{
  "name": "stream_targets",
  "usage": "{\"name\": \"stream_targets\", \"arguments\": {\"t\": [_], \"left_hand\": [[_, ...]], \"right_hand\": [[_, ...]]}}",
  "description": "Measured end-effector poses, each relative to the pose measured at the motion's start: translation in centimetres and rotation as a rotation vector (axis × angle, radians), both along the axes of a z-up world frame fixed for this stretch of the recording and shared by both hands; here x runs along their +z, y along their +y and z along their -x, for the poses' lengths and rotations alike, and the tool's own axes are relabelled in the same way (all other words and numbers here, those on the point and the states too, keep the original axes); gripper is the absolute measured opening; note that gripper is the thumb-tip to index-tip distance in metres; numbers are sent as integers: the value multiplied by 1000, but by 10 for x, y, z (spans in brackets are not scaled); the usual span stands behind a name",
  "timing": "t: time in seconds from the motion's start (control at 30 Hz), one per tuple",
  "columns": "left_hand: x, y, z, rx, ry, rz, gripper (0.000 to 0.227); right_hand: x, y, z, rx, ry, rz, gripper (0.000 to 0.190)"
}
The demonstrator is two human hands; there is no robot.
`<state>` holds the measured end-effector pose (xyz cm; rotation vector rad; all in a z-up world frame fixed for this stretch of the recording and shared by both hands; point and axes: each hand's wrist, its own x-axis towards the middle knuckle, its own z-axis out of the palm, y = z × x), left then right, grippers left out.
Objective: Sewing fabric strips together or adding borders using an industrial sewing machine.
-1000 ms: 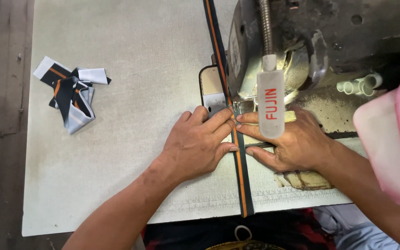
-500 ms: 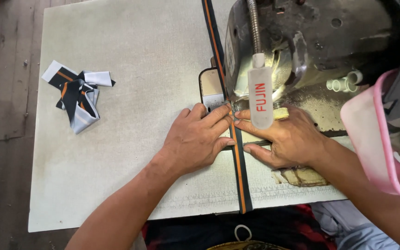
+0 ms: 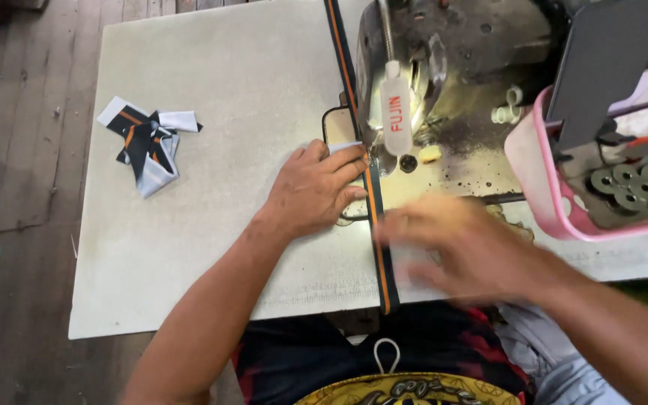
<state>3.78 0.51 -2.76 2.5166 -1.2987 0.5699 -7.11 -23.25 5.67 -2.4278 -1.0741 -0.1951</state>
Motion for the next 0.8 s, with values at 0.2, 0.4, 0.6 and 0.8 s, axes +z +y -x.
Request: {"name": "stream_targets", "arguments": {"t": [0.2,0.4,0.6,0.8], "left_hand": [[-18,1,-2,6,-30,53,50],[51,15,24,45,521,-21,44],[54,29,57,53,539,151,30],[55,18,73,29,458,167,28]], "right_hand": [[29,22,92,327,771,-70,51],[-11,17,130,-44,1394,1124,25],[-140,2,134,-514,938,-203,65],[-160,31,129,-593,1006,-551,26]]}}
